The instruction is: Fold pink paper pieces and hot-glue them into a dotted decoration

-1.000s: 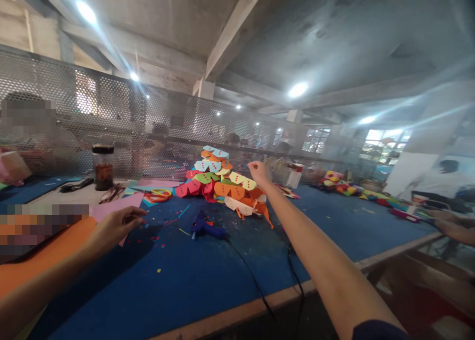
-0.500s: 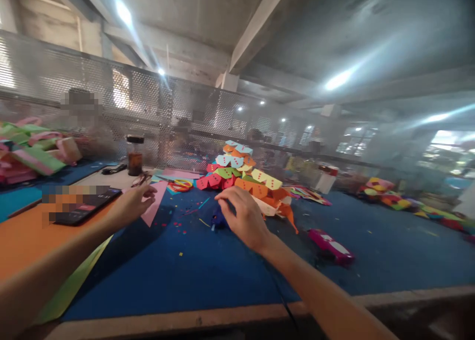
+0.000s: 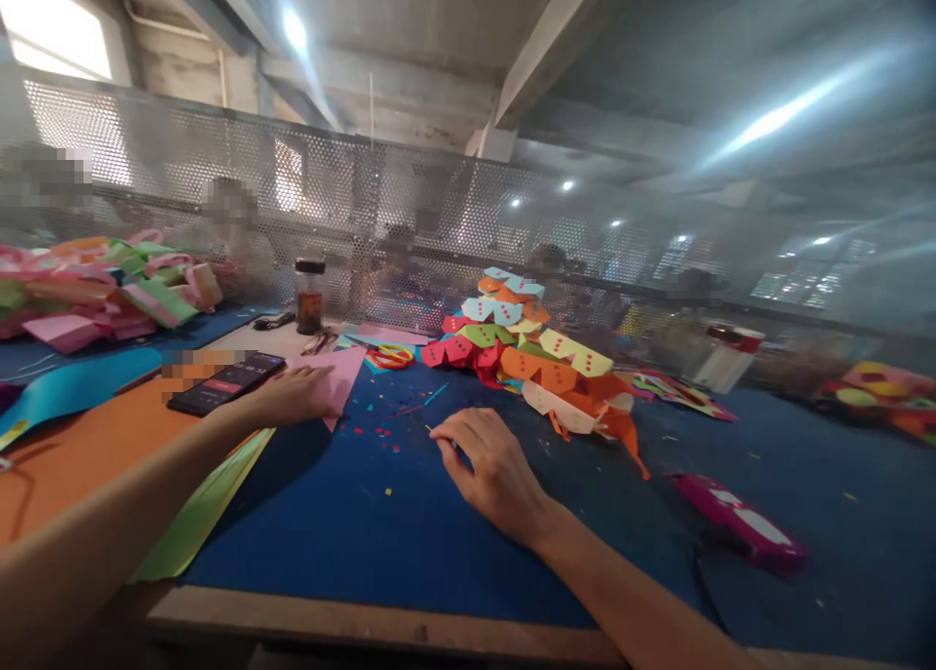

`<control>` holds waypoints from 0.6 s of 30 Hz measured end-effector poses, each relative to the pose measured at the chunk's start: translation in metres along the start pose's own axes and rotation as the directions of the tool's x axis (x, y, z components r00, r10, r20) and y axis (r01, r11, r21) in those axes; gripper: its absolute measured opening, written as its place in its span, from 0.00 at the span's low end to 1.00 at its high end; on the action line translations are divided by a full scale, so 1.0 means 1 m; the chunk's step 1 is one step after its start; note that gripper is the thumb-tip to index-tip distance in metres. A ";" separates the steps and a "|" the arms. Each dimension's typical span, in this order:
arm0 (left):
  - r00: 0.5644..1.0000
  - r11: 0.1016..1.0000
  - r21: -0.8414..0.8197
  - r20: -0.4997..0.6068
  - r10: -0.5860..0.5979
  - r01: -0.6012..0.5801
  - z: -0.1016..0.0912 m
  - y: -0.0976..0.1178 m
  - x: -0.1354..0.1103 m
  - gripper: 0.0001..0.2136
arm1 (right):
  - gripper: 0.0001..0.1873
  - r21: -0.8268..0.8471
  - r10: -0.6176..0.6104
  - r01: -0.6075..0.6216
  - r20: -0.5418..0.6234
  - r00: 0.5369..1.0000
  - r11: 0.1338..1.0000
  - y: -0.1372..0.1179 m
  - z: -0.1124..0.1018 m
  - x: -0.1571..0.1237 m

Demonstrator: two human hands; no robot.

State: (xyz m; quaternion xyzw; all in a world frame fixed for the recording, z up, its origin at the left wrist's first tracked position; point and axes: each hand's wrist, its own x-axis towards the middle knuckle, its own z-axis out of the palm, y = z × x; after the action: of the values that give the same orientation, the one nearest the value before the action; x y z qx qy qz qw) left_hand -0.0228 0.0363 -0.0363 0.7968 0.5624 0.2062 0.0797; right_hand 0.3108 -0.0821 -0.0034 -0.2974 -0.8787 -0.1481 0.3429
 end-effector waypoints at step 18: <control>0.989 0.956 0.289 0.149 0.009 -0.053 0.001 0.003 0.000 0.29 | 0.08 0.043 0.040 -0.042 0.035 0.999 0.998 0.002 0.007 -0.003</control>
State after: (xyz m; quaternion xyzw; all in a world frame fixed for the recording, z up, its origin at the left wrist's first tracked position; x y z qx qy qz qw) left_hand -0.0195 0.0349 -0.0365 0.8215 0.5667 0.0630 -0.0011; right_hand 0.3102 -0.0782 -0.0108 -0.3102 -0.8811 -0.1166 0.3375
